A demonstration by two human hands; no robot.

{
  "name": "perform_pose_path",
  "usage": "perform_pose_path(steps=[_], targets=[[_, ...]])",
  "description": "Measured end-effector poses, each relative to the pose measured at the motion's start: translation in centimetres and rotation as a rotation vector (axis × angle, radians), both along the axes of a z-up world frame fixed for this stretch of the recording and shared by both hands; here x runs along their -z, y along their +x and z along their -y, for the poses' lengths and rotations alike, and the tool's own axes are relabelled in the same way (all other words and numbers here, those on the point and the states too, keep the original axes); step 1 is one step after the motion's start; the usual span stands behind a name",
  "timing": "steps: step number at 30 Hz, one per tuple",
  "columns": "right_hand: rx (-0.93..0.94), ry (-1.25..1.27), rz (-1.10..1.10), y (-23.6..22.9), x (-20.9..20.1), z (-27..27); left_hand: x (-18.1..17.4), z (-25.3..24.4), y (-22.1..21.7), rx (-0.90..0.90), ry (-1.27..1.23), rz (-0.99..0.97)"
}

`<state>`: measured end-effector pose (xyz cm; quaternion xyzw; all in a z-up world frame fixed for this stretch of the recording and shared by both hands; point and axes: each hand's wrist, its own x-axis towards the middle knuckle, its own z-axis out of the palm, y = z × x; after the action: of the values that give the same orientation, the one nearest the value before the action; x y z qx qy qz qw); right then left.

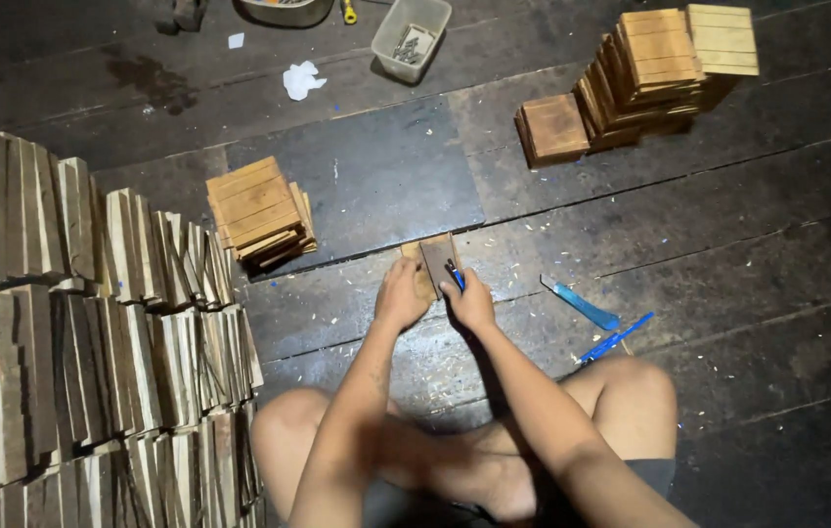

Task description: Marking small wooden blocks with a pen using a wooden jig as a guide while sitting on the floor

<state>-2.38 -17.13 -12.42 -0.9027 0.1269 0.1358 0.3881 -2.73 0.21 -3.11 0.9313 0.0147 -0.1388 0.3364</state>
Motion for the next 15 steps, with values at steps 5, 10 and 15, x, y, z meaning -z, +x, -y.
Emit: perform_pose_path(steps=[5,10,15], targets=[[-0.093,-0.091,-0.134,-2.4,-10.5,-1.8,0.6,-0.9,-1.5,0.068,0.027,-0.006],[-0.214,-0.250,-0.187,-2.6,-10.7,-2.1,2.0,-1.7,-1.1,0.064,0.028,0.037],[-0.250,-0.344,-0.178,-1.1,-10.9,-3.7,3.2,-1.6,-1.3,0.098,0.088,0.042]])
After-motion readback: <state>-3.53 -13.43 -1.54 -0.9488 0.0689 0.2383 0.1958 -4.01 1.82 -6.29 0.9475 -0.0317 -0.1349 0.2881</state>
